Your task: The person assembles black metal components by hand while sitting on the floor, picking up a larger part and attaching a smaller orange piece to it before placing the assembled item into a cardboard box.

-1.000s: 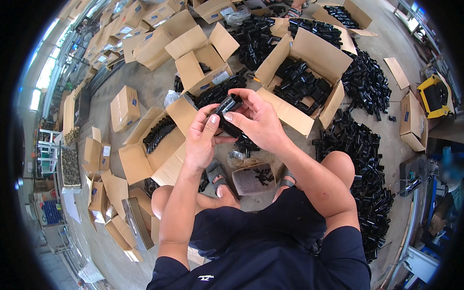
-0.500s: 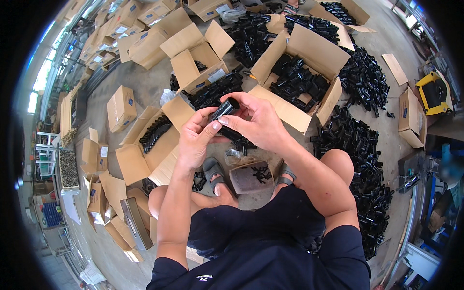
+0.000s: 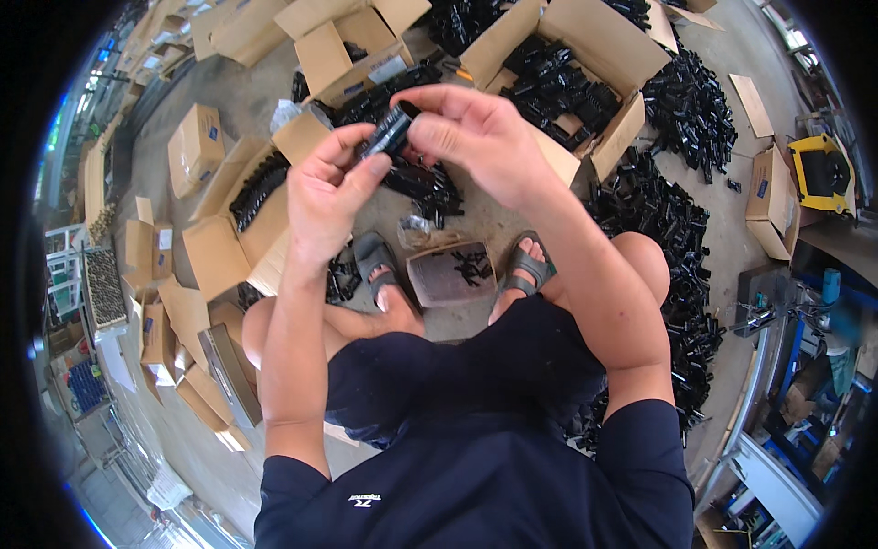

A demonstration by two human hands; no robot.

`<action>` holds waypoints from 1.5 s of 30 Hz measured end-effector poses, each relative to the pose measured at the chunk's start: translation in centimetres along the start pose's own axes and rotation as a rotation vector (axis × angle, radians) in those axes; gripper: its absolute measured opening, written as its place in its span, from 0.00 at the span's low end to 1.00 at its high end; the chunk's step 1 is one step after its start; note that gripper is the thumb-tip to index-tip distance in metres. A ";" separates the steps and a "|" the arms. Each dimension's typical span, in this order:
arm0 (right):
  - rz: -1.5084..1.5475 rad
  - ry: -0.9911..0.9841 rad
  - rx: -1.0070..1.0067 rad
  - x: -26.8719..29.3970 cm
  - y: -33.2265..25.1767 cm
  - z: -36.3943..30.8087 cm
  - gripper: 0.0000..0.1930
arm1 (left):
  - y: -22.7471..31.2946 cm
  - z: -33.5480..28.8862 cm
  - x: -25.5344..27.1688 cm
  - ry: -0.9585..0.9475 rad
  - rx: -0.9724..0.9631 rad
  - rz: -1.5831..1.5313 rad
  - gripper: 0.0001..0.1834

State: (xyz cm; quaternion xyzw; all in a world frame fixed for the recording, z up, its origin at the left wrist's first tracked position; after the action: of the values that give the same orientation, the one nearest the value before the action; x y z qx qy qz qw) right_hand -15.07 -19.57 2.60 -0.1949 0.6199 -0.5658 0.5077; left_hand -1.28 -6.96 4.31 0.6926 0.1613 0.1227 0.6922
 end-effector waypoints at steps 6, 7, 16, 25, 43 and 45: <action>-0.687 0.113 -0.531 4.1 8.8 -0.3 0.16 | 0.2 0.1 2.2 0.109 -0.085 0.040 0.15; -0.844 -0.068 -0.539 4.1 11.5 -0.8 0.16 | 0.5 -0.2 2.3 0.130 -0.116 0.065 0.15; -1.641 -0.687 -0.593 -0.4 35.3 -12.0 0.12 | 2.5 -1.8 3.5 0.268 -0.234 0.343 0.20; -1.536 -0.717 -0.548 -3.4 42.5 -10.0 0.12 | 1.7 -3.8 6.9 0.287 -0.448 0.784 0.21; -1.323 -0.401 -0.357 -2.1 15.4 0.1 0.12 | 1.1 1.7 3.3 0.039 -0.423 0.923 0.18; -1.165 -0.024 -0.335 -0.4 8.0 3.0 0.08 | 2.3 1.0 4.6 0.185 -0.544 0.895 0.19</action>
State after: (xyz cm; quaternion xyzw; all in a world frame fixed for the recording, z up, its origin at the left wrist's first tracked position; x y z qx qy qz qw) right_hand -9.73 -18.51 -3.97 -0.5859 0.4860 -0.6430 0.0839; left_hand 3.43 -6.07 6.38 0.4756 -0.1275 0.5041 0.7095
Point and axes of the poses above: each hand's wrist, its own z-axis towards the middle knuckle, its own x-axis out of the back of the hand, y = z × x, the point moved 4 cm from there along z, towards the middle knuckle, and after that the axes turned 1 degree about z, right-handed, at the moved point
